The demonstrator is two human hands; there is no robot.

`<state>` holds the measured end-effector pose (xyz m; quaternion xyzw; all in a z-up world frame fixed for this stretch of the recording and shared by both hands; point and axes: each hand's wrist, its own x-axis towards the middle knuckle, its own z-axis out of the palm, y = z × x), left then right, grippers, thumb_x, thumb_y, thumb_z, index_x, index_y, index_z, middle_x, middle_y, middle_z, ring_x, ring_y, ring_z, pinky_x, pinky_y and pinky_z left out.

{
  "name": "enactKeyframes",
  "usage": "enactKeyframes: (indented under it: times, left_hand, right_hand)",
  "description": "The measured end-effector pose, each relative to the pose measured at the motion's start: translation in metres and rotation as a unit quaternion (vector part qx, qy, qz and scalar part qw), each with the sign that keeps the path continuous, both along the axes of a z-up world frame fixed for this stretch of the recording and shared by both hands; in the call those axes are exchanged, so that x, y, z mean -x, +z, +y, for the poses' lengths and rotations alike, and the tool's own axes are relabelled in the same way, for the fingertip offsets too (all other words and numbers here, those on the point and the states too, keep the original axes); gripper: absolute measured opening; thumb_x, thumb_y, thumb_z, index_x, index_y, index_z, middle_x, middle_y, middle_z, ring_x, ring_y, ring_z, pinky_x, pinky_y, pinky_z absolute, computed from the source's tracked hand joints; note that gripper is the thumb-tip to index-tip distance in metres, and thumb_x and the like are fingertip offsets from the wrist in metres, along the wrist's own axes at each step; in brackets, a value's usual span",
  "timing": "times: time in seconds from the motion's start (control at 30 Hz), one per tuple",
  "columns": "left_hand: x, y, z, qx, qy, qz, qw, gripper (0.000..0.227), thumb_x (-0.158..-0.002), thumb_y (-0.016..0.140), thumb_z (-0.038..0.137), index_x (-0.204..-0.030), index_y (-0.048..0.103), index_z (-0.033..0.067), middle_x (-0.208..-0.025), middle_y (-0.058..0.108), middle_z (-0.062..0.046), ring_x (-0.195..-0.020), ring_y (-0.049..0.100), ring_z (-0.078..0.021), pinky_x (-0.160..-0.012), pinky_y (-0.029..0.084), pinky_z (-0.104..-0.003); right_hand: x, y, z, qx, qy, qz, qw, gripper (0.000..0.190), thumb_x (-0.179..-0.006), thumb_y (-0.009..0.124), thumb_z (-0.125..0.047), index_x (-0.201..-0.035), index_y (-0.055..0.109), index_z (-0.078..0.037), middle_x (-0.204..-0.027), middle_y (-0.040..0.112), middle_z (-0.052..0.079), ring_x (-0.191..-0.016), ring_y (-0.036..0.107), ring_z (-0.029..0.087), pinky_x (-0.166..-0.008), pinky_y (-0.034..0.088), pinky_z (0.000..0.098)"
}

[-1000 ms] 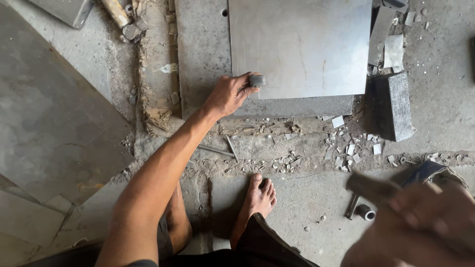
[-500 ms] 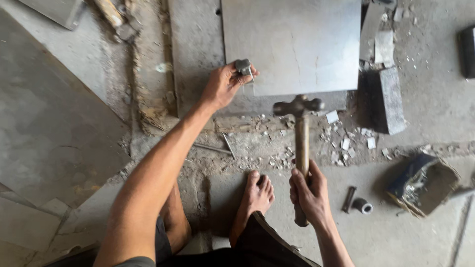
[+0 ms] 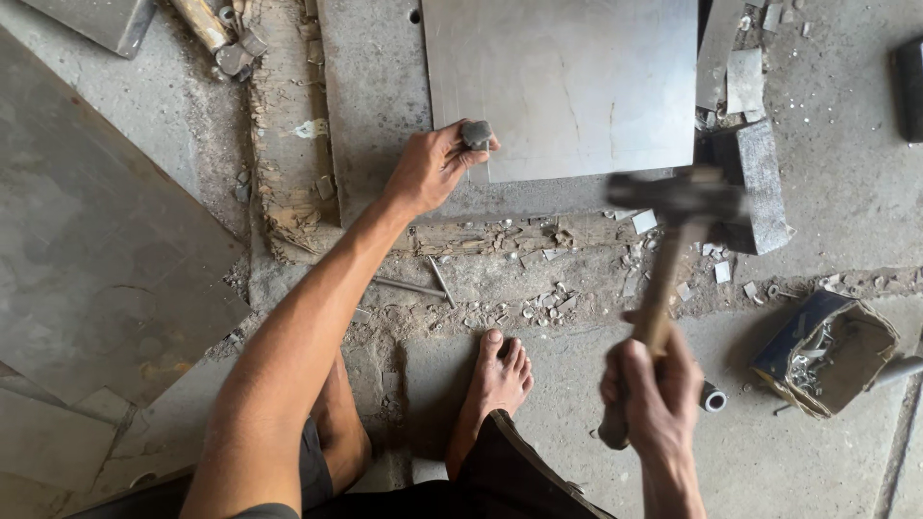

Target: The person uses a hammer and a metal punch to create a series of holes along the edge of a rectangular metal sheet. The sheet is placed on a concrete block, and the person repeatedly strikes the punch to drive it through the metal.

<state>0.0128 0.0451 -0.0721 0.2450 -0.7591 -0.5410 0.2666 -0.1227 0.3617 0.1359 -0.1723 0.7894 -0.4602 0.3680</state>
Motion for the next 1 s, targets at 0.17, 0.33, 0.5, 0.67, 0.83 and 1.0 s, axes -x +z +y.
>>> enactKeyframes:
  times: [0.17, 0.33, 0.5, 0.67, 0.83, 1.0]
  left_hand:
    - [0.001, -0.007, 0.007, 0.052, 0.008, -0.047, 0.998, 0.025, -0.104, 0.066, 0.022, -0.123, 0.069, 0.0066, -0.086, 0.078, -0.009, -0.050, 0.063, -0.0112, -0.042, 0.055, -0.026]
    - [0.000, -0.007, 0.005, 0.107, -0.027, -0.095, 0.989, 0.032, -0.106, 0.060, 0.028, -0.127, 0.068, 0.0066, -0.069, 0.073, -0.008, -0.036, 0.050, -0.0102, -0.030, 0.040, -0.024]
    - [0.001, -0.002, 0.011, 0.111, -0.063, -0.151, 0.980, 0.031, -0.111, 0.051, 0.023, -0.132, 0.068, 0.0082, -0.068, 0.072, -0.011, -0.039, 0.053, -0.0142, -0.030, 0.045, -0.029]
    - [-0.006, 0.024, 0.010, -0.025, 0.052, 0.097, 0.994, 0.024, -0.117, 0.060, 0.028, -0.114, 0.070, 0.0067, -0.103, 0.078, -0.012, -0.086, 0.076, -0.0170, -0.075, 0.068, -0.035]
    - [-0.014, 0.052, 0.041, -0.023, -0.210, -0.277, 0.937, 0.026, -0.101, 0.061, 0.025, -0.119, 0.068, 0.0089, -0.095, 0.076, -0.009, -0.063, 0.066, -0.0279, -0.060, 0.061, -0.042]
    - [-0.005, 0.060, 0.027, 0.349, -0.086, -0.095, 0.928, 0.012, -0.105, 0.060, 0.016, -0.106, 0.071, 0.0141, -0.102, 0.074, -0.007, -0.094, 0.075, -0.0216, -0.077, 0.065, -0.030]
  right_hand:
    - [0.006, 0.031, -0.002, 0.192, -0.116, 0.196, 0.955, 0.022, -0.109, 0.066, -0.024, -0.108, 0.059, -0.003, -0.078, 0.058, 0.002, -0.055, 0.053, 0.006, -0.049, 0.046, 0.0244]
    - [0.027, 0.038, -0.041, 0.257, 0.023, 0.294, 0.920, 0.043, -0.108, 0.058, -0.050, -0.095, 0.064, -0.009, -0.065, 0.055, -0.003, -0.050, 0.050, 0.004, -0.052, 0.044, 0.0279]
    - [0.025, -0.018, -0.060, -0.232, 0.330, 0.168, 0.900, 0.021, -0.104, 0.055, -0.023, -0.096, 0.061, -0.005, -0.055, 0.057, 0.003, -0.041, 0.050, 0.013, -0.035, 0.040, 0.0290]
    - [-0.023, -0.064, 0.009, -0.152, 0.093, -0.131, 0.975, 0.023, -0.094, 0.060, -0.016, -0.116, 0.057, -0.008, -0.060, 0.058, 0.004, -0.040, 0.052, 0.014, -0.033, 0.045, 0.0308]
    - [-0.054, -0.102, 0.089, -0.110, -0.116, -0.376, 0.913, 0.023, -0.098, 0.057, -0.025, -0.107, 0.052, -0.005, -0.057, 0.049, 0.003, -0.037, 0.044, 0.013, -0.033, 0.039, 0.0288]
    - [-0.051, -0.115, 0.109, -0.154, -0.148, -0.347, 0.913, 0.026, -0.098, 0.059, -0.026, -0.105, 0.048, -0.004, -0.057, 0.048, 0.005, -0.037, 0.043, 0.015, -0.032, 0.038, 0.0318]
